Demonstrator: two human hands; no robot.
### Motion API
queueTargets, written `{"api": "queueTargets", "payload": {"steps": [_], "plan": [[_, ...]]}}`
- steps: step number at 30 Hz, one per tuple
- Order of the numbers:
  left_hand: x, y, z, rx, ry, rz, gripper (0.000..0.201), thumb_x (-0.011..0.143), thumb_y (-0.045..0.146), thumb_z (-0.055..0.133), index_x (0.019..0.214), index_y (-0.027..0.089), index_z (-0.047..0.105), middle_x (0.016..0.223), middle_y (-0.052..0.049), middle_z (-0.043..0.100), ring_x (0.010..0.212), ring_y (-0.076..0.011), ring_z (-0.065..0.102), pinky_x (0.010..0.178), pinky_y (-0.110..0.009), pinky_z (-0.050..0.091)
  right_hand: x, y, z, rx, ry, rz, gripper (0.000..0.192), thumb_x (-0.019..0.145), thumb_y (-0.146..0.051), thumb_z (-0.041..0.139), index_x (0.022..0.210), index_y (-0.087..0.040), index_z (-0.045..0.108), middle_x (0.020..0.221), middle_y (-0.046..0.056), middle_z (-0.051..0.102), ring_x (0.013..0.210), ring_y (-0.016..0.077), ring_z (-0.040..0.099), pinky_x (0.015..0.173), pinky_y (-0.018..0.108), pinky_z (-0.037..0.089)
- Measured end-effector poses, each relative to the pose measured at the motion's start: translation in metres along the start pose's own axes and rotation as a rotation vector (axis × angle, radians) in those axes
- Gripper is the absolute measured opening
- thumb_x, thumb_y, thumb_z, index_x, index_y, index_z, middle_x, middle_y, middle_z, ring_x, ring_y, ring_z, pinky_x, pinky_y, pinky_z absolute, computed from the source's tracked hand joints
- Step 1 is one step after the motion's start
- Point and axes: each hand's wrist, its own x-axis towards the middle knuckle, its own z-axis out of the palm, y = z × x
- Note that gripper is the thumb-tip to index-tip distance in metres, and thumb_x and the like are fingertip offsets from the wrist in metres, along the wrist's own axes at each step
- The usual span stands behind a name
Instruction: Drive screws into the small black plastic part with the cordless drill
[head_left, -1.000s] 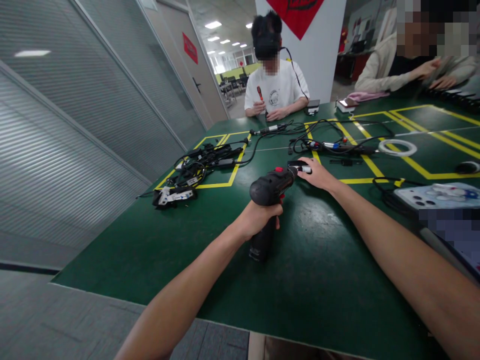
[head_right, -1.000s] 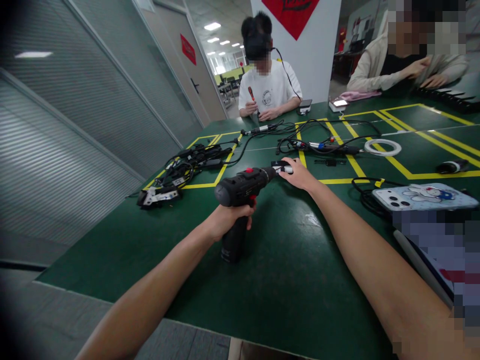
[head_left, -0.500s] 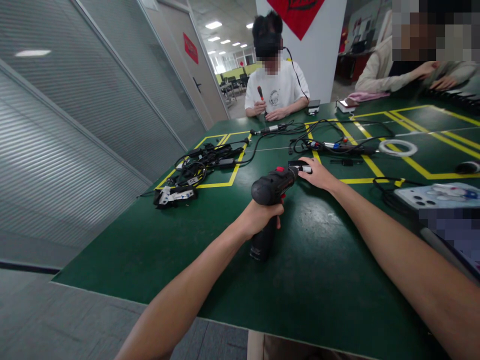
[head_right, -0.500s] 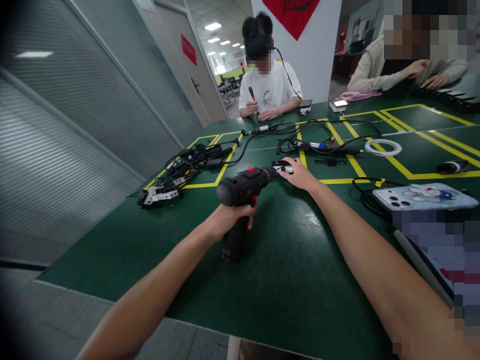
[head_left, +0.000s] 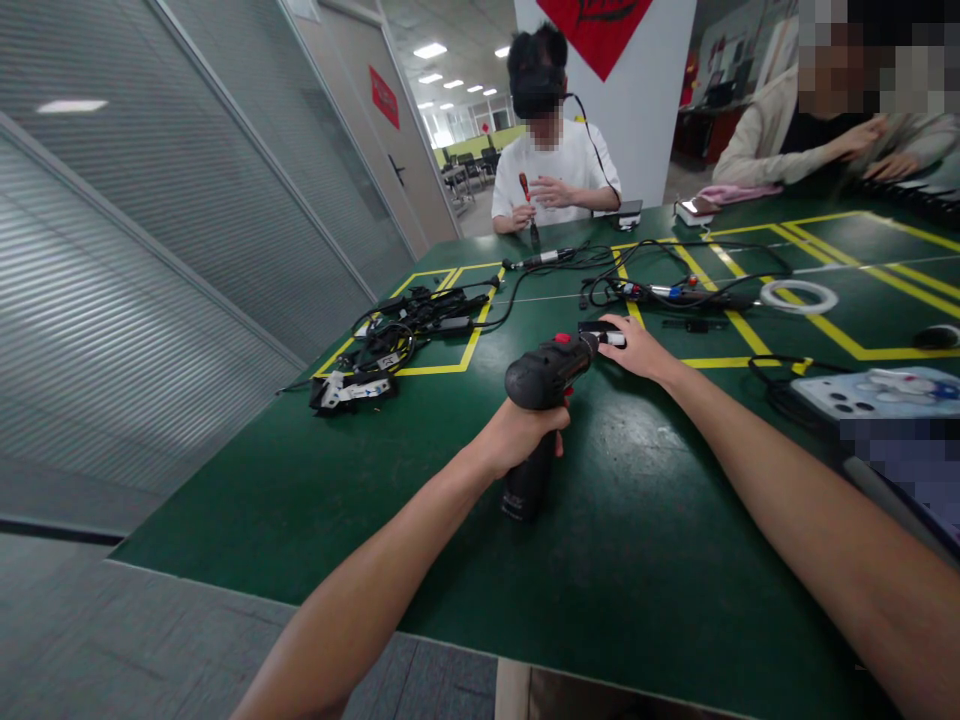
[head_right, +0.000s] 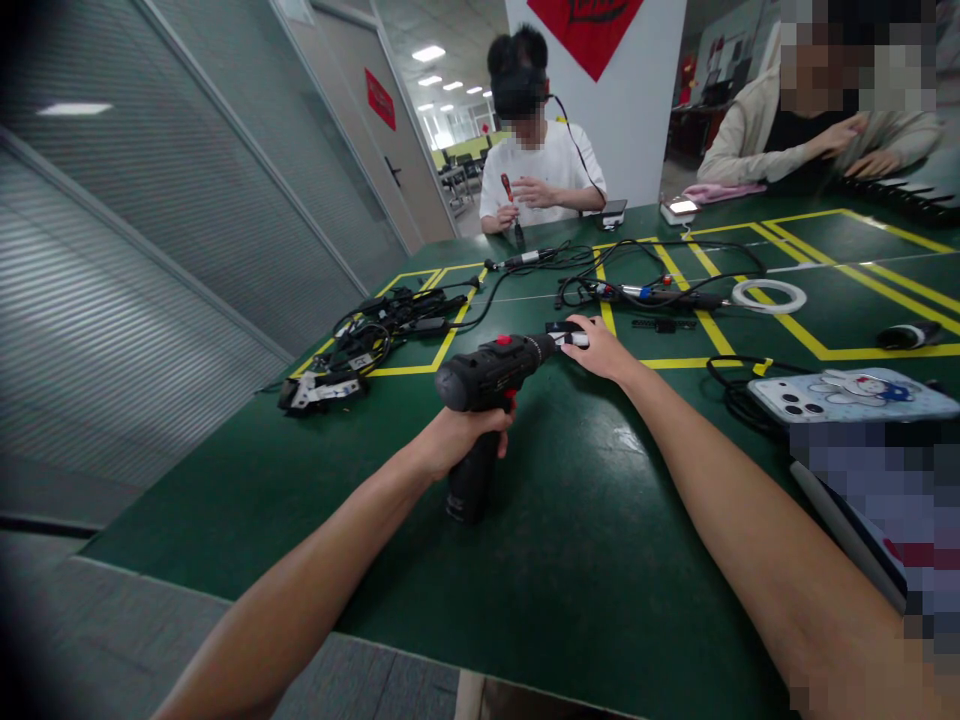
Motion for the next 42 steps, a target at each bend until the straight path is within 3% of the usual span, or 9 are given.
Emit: {"api": "queueTargets", "payload": {"steps": [16, 42], "plan": [[-0.0004, 0.0013, 0.0009, 0.013, 0.016, -0.027, 0.019, 0.069, 0.015, 0.061, 0.087, 0.015, 0.054, 0.076, 0.002, 0.053, 0.047, -0.0086, 0.056, 0.045, -0.024, 0.045, -0.0008, 0.0035, 0.002, -0.015, -0.001, 0.003, 0.072, 0.071, -0.037, 0.076, 0.136, -0.024, 0.049, 0.124, 0.012, 0.051, 0.119, 0.0298, 0.054, 0.106, 0.046, 0.041], [-0.0012, 0.0067, 0.0025, -0.019, 0.014, -0.053, 0.023, 0.069, 0.012, 0.06, 0.091, 0.015, 0.054, 0.078, 0.002, 0.054, 0.047, -0.008, 0.056, 0.044, -0.024, 0.047, -0.0022, -0.0011, 0.0001, -0.019, -0.002, 0.004, 0.067, 0.075, -0.041, 0.072, 0.135, -0.023, 0.05, 0.119, 0.011, 0.051, 0.114, 0.0281, 0.055, 0.104, 0.045, 0.042]]}}
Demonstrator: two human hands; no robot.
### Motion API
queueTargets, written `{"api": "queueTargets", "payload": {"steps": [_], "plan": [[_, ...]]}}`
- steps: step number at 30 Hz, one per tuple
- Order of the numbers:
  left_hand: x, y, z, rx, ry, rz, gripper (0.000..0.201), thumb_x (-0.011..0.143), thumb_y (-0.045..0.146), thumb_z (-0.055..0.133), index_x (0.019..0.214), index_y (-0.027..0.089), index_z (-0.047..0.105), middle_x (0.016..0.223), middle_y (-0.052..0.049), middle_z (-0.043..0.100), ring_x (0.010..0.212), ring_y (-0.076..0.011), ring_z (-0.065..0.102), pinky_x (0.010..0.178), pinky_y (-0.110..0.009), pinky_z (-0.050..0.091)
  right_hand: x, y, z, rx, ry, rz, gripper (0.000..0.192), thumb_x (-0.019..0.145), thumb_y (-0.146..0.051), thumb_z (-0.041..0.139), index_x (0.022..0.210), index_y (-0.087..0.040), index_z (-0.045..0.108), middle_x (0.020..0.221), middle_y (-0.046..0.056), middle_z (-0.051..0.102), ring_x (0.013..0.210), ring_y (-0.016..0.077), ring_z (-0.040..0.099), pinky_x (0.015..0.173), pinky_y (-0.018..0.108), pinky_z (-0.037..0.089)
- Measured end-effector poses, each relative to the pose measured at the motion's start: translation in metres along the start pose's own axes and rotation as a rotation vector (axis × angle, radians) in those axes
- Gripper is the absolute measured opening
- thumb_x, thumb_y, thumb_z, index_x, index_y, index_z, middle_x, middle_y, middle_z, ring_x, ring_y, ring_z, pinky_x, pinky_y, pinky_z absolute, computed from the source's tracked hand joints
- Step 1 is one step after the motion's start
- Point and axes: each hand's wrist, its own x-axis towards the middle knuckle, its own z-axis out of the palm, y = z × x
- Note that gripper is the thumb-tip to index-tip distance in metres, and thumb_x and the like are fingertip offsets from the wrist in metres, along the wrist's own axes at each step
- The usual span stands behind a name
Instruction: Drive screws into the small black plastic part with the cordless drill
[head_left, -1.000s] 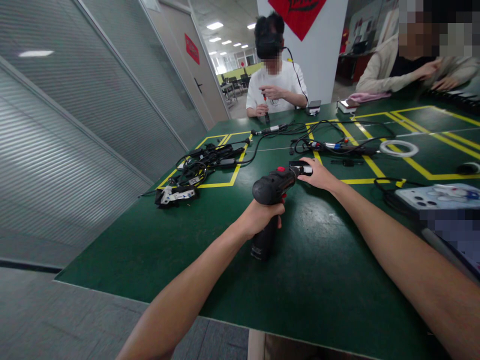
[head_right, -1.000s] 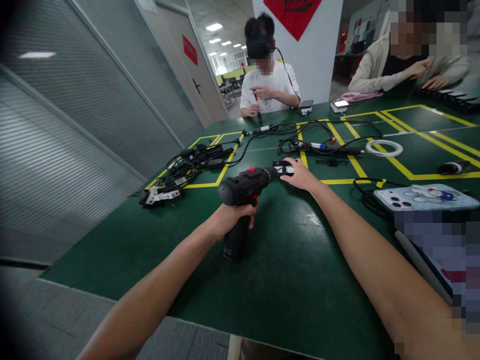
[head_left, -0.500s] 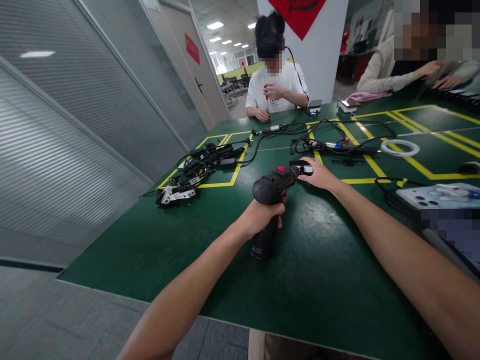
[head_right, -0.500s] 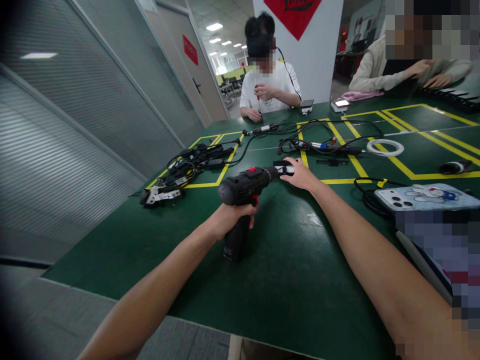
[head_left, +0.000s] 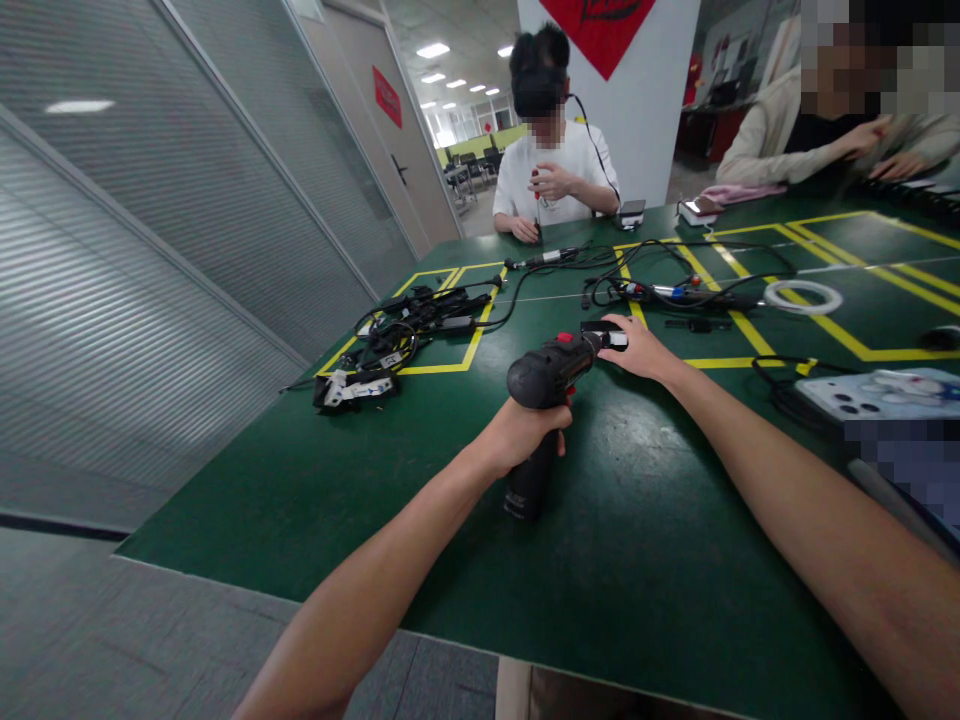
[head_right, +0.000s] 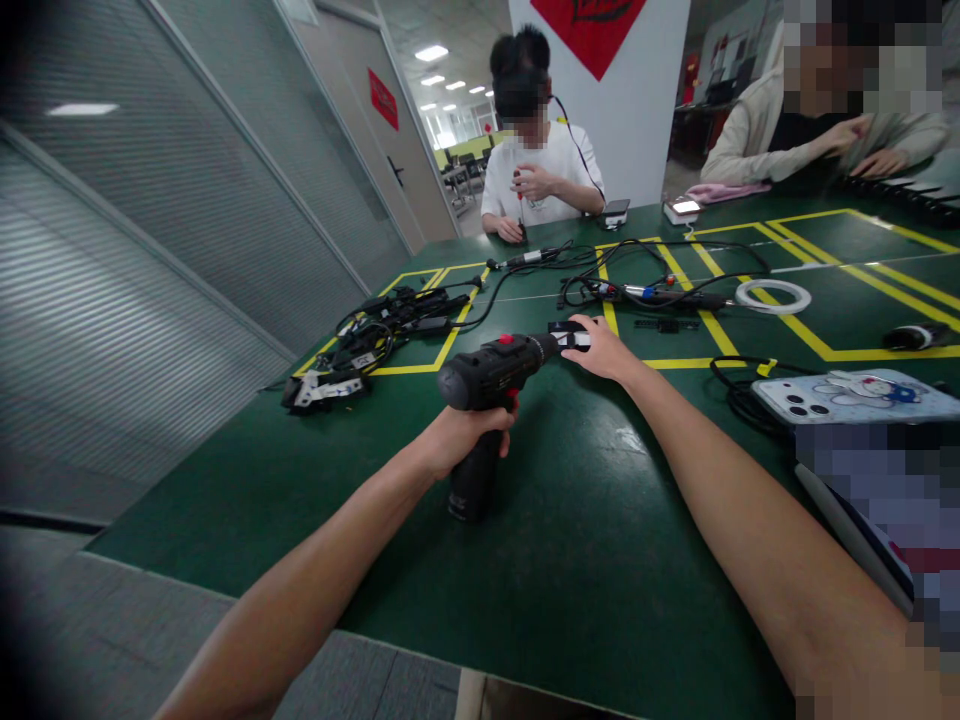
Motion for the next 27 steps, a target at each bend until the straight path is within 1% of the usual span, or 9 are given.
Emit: {"api": "queueTargets", "payload": {"steps": [4, 7, 12, 17, 22, 27], "plan": [[-0.0009, 0.0006, 0.0008, -0.005, 0.003, 0.001, 0.02, 0.068, 0.012, 0.059, 0.087, 0.014, 0.054, 0.075, 0.003, 0.052, 0.045, -0.0074, 0.054, 0.044, -0.024, 0.047, 0.0005, -0.0001, 0.0006, 0.007, 0.007, -0.004, 0.064, 0.077, -0.04, 0.069, 0.136, -0.022, 0.05, 0.117, 0.011, 0.052, 0.113, 0.0271, 0.055, 0.105, 0.044, 0.042], [-0.0006, 0.0002, 0.0005, -0.007, 0.002, 0.006, 0.019, 0.068, 0.013, 0.059, 0.087, 0.015, 0.054, 0.075, 0.003, 0.052, 0.044, -0.0075, 0.054, 0.044, -0.024, 0.046, 0.0012, -0.0012, 0.0, 0.021, 0.004, 0.017, 0.06, 0.081, -0.04, 0.064, 0.136, -0.021, 0.051, 0.118, 0.011, 0.051, 0.115, 0.0267, 0.053, 0.106, 0.043, 0.04], [0.001, -0.0031, -0.001, -0.004, 0.0, 0.023, 0.018, 0.069, 0.014, 0.06, 0.086, 0.014, 0.055, 0.073, 0.003, 0.052, 0.046, -0.0083, 0.055, 0.044, -0.024, 0.045, -0.0004, -0.0062, -0.0019, 0.046, 0.009, 0.05, 0.053, 0.085, -0.039, 0.06, 0.135, -0.022, 0.054, 0.116, 0.01, 0.05, 0.114, 0.0258, 0.054, 0.107, 0.042, 0.04], [0.0007, -0.0024, -0.0007, -0.003, -0.007, 0.014, 0.021, 0.069, 0.013, 0.06, 0.089, 0.015, 0.055, 0.077, 0.002, 0.054, 0.046, -0.0086, 0.056, 0.045, -0.024, 0.046, -0.0025, -0.0089, -0.0027, 0.029, 0.064, 0.057, 0.055, 0.083, -0.041, 0.062, 0.135, -0.023, 0.057, 0.12, 0.01, 0.045, 0.114, 0.0263, 0.054, 0.109, 0.042, 0.04], [-0.0005, 0.0017, 0.0008, -0.003, 0.014, -0.014, 0.022, 0.069, 0.013, 0.061, 0.091, 0.015, 0.056, 0.076, 0.002, 0.054, 0.047, -0.0089, 0.056, 0.045, -0.025, 0.047, -0.0001, -0.0093, -0.0054, 0.046, 0.011, 0.057, 0.056, 0.084, -0.04, 0.062, 0.137, -0.025, 0.056, 0.115, 0.01, 0.049, 0.106, 0.0255, 0.058, 0.103, 0.045, 0.045], [-0.0005, 0.0013, 0.0005, 0.004, 0.006, -0.015, 0.02, 0.07, 0.013, 0.061, 0.088, 0.015, 0.055, 0.078, 0.002, 0.054, 0.047, -0.0077, 0.055, 0.046, -0.024, 0.048, 0.002, -0.0101, -0.0072, 0.048, -0.02, 0.072, 0.055, 0.084, -0.037, 0.061, 0.138, -0.024, 0.055, 0.115, 0.01, 0.051, 0.107, 0.0254, 0.058, 0.103, 0.045, 0.044]]}}
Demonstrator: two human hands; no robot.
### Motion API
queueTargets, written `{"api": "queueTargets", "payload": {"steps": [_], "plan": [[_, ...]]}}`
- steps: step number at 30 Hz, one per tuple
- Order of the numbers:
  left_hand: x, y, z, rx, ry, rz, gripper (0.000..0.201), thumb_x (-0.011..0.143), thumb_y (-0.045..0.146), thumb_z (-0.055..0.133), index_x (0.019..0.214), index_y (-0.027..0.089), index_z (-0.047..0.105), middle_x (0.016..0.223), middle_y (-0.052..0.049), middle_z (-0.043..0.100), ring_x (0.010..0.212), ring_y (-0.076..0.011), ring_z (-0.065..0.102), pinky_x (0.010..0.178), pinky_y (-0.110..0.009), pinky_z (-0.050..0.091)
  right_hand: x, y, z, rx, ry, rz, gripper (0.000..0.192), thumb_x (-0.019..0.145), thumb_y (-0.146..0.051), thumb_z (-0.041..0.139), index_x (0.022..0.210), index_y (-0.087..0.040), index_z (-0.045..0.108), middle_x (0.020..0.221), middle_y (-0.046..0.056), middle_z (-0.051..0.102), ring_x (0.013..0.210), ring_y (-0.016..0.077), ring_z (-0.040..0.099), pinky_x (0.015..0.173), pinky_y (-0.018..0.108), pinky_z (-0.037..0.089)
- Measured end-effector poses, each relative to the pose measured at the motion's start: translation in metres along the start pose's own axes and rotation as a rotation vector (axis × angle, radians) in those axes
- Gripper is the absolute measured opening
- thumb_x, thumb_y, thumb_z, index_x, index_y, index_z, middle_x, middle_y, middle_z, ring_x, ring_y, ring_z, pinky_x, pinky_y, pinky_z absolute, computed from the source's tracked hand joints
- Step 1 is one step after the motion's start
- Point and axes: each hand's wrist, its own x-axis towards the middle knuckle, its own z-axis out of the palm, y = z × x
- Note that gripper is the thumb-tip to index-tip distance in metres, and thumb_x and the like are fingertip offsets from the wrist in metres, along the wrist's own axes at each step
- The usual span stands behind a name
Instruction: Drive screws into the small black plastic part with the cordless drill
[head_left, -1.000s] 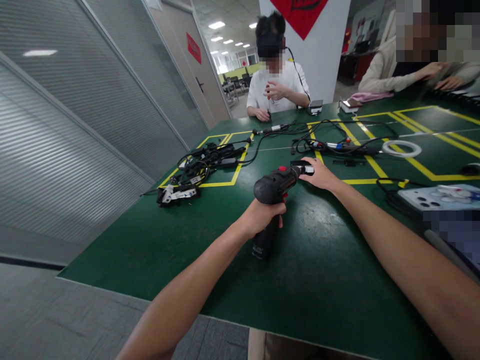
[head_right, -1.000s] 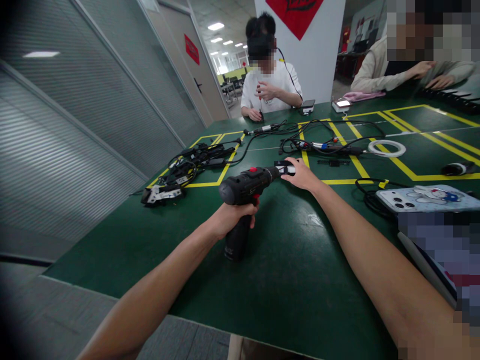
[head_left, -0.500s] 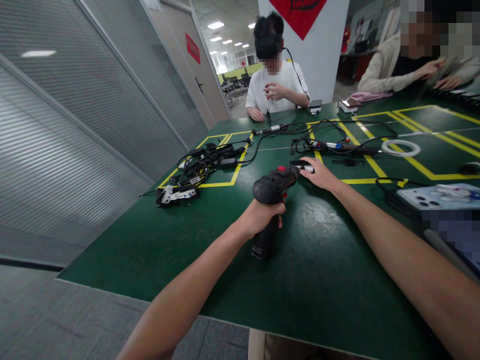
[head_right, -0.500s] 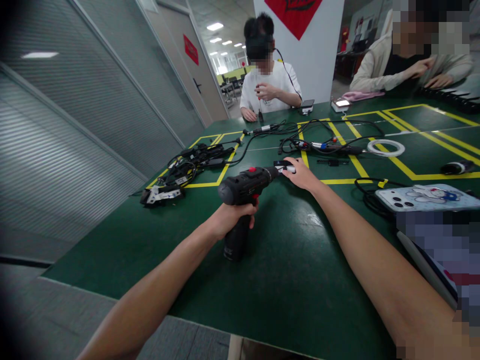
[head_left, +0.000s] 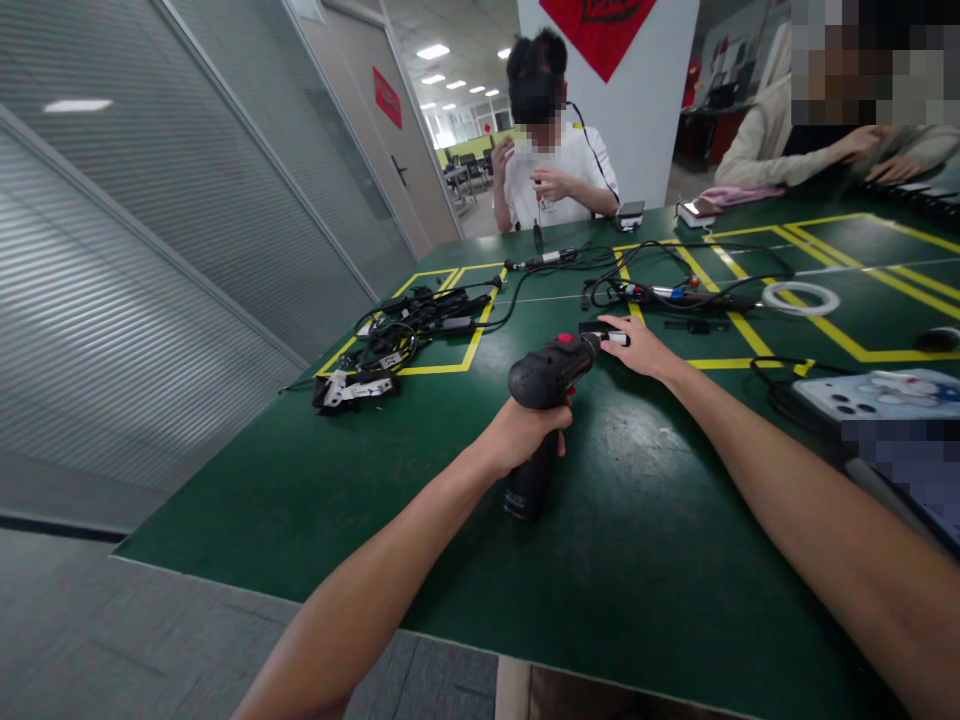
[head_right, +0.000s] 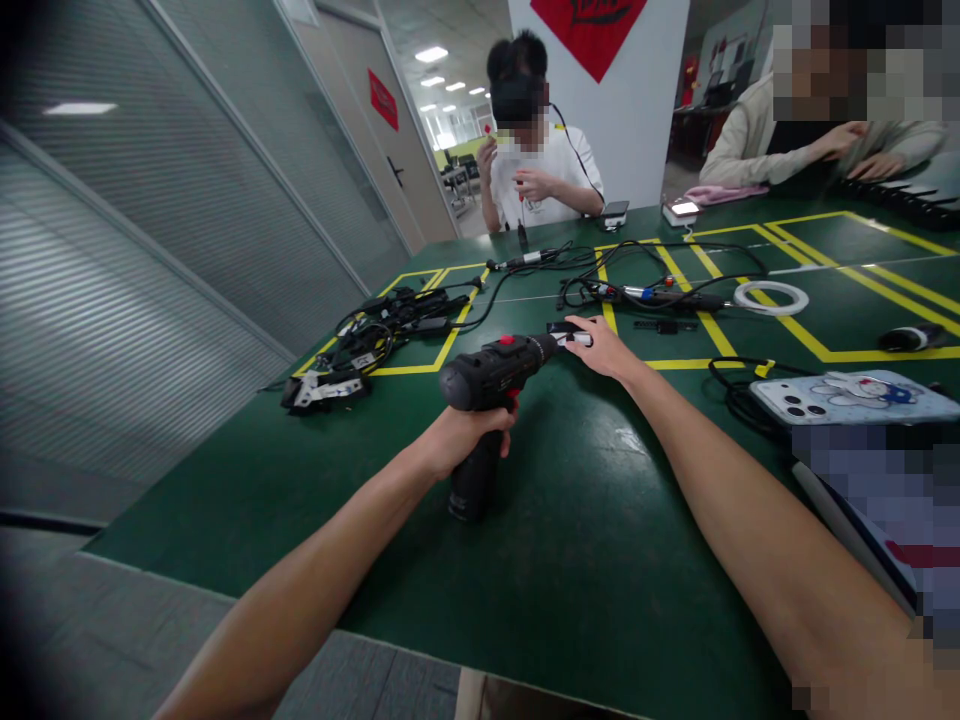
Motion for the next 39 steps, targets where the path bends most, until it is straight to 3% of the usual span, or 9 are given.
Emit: {"api": "queueTargets", "payload": {"steps": [8, 17, 27, 39], "plan": [[0.002, -0.006, -0.002, 0.01, -0.019, 0.049, 0.021, 0.07, 0.014, 0.059, 0.09, 0.015, 0.054, 0.076, 0.003, 0.053, 0.046, -0.0083, 0.056, 0.045, -0.024, 0.046, 0.001, 0.0, 0.003, 0.007, -0.031, 0.045, 0.058, 0.086, -0.035, 0.057, 0.143, -0.025, 0.048, 0.12, 0.011, 0.05, 0.115, 0.0274, 0.055, 0.107, 0.046, 0.04], [0.0, -0.003, -0.001, 0.029, -0.013, 0.038, 0.017, 0.07, 0.014, 0.06, 0.086, 0.015, 0.054, 0.075, 0.002, 0.053, 0.046, -0.0083, 0.056, 0.045, -0.024, 0.046, 0.0, 0.006, 0.01, -0.014, 0.03, 0.026, 0.057, 0.087, -0.039, 0.055, 0.142, -0.027, 0.049, 0.117, 0.011, 0.049, 0.112, 0.0288, 0.055, 0.105, 0.048, 0.041], [-0.001, 0.001, 0.0, 0.015, -0.004, 0.042, 0.026, 0.07, 0.013, 0.061, 0.096, 0.015, 0.055, 0.077, 0.001, 0.055, 0.048, -0.009, 0.057, 0.046, -0.024, 0.046, -0.001, 0.001, 0.009, -0.031, 0.035, 0.029, 0.053, 0.087, -0.037, 0.055, 0.138, -0.027, 0.053, 0.114, 0.011, 0.05, 0.111, 0.028, 0.056, 0.105, 0.047, 0.041], [0.0, -0.004, -0.001, 0.016, -0.002, 0.042, 0.017, 0.07, 0.015, 0.06, 0.086, 0.015, 0.053, 0.071, 0.003, 0.054, 0.045, -0.0086, 0.055, 0.045, -0.023, 0.045, -0.002, 0.002, 0.008, -0.014, 0.055, 0.005, 0.053, 0.085, -0.038, 0.058, 0.137, -0.027, 0.055, 0.114, 0.01, 0.052, 0.111, 0.0274, 0.055, 0.106, 0.046, 0.041]]}}
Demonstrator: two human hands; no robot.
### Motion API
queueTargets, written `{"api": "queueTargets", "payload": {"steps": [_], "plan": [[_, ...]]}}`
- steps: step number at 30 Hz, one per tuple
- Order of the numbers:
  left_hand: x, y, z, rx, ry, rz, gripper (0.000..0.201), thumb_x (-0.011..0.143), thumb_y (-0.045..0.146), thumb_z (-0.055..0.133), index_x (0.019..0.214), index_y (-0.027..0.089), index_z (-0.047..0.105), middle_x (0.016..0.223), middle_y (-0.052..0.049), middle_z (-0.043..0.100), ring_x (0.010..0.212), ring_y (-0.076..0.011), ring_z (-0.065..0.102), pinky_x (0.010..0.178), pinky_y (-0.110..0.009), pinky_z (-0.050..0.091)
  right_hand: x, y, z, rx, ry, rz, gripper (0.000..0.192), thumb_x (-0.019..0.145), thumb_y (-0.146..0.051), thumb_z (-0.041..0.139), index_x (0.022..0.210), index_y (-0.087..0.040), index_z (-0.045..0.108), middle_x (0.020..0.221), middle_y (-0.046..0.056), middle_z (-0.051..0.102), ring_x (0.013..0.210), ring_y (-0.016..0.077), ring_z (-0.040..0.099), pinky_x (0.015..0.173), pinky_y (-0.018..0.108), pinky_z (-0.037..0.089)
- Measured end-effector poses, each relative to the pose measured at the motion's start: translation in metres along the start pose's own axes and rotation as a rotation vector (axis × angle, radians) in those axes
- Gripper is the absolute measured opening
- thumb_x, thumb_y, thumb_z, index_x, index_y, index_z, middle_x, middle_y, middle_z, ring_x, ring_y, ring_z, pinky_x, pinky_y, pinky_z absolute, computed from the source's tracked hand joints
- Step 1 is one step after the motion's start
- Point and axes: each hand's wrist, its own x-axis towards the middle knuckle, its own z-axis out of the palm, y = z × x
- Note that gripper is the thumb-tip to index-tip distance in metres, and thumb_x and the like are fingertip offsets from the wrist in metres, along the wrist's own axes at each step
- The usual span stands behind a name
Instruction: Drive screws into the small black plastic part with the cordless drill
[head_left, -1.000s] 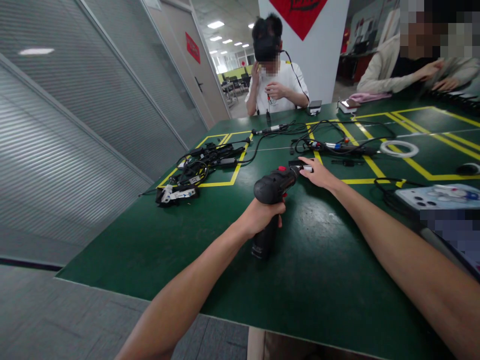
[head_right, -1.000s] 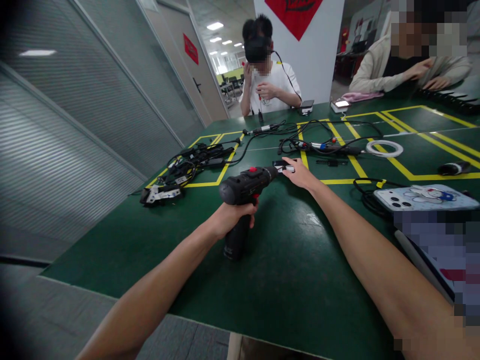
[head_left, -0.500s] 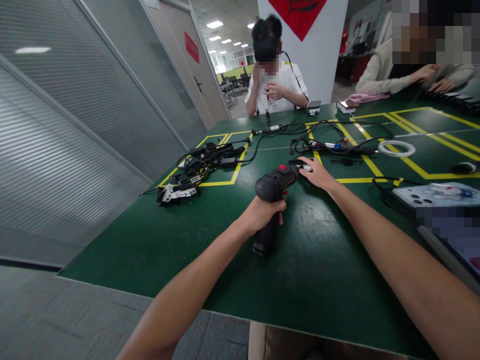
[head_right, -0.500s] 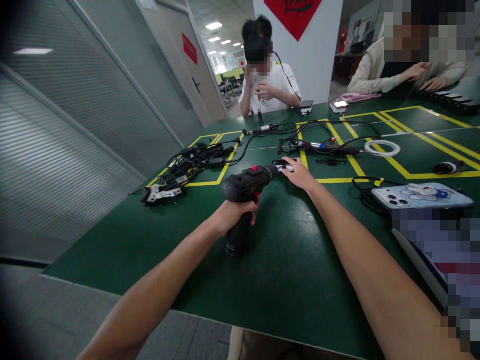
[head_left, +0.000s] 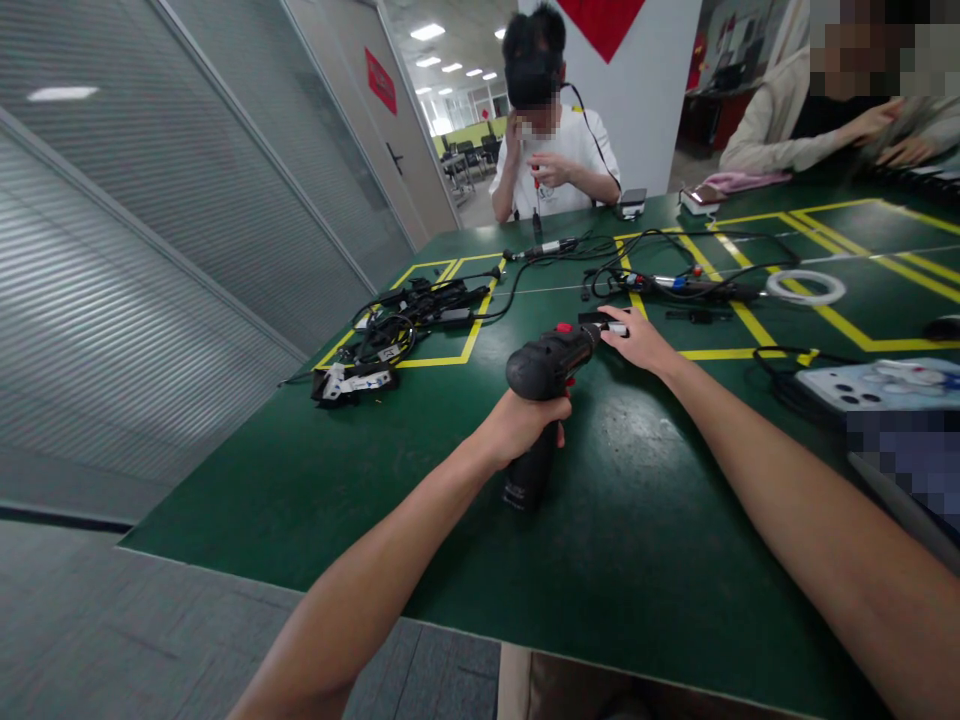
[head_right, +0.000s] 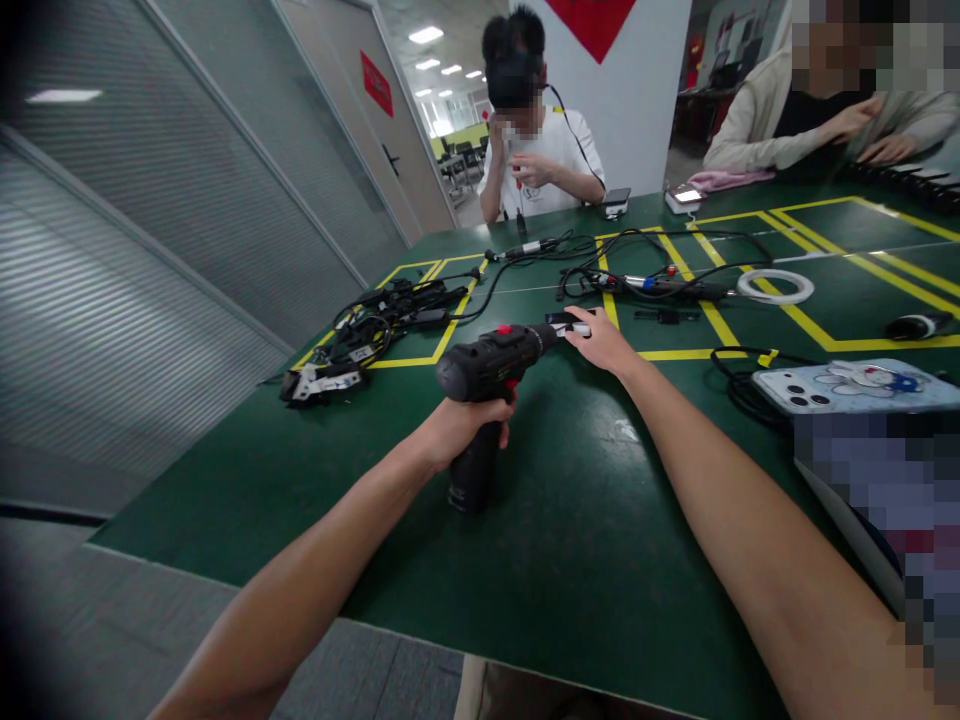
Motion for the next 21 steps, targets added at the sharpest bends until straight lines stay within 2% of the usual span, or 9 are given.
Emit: {"api": "queueTargets", "payload": {"steps": [9, 21], "plan": [[0.0005, 0.0014, -0.0008, 0.022, -0.008, 0.006, 0.018, 0.07, 0.014, 0.058, 0.088, 0.015, 0.055, 0.077, 0.002, 0.054, 0.045, -0.0086, 0.056, 0.045, -0.024, 0.045, 0.0015, 0.0033, 0.0012, 0.008, -0.01, 0.004, 0.054, 0.085, -0.038, 0.058, 0.138, -0.027, 0.054, 0.113, 0.009, 0.05, 0.11, 0.0267, 0.056, 0.105, 0.046, 0.041], [0.0005, 0.0001, -0.0006, 0.009, -0.001, -0.001, 0.018, 0.07, 0.015, 0.06, 0.087, 0.015, 0.055, 0.075, 0.002, 0.053, 0.045, -0.0086, 0.056, 0.045, -0.025, 0.046, 0.0003, 0.0013, 0.0001, -0.008, 0.001, -0.003, 0.054, 0.085, -0.038, 0.059, 0.137, -0.026, 0.055, 0.112, 0.01, 0.052, 0.108, 0.0261, 0.057, 0.104, 0.044, 0.041]]}}
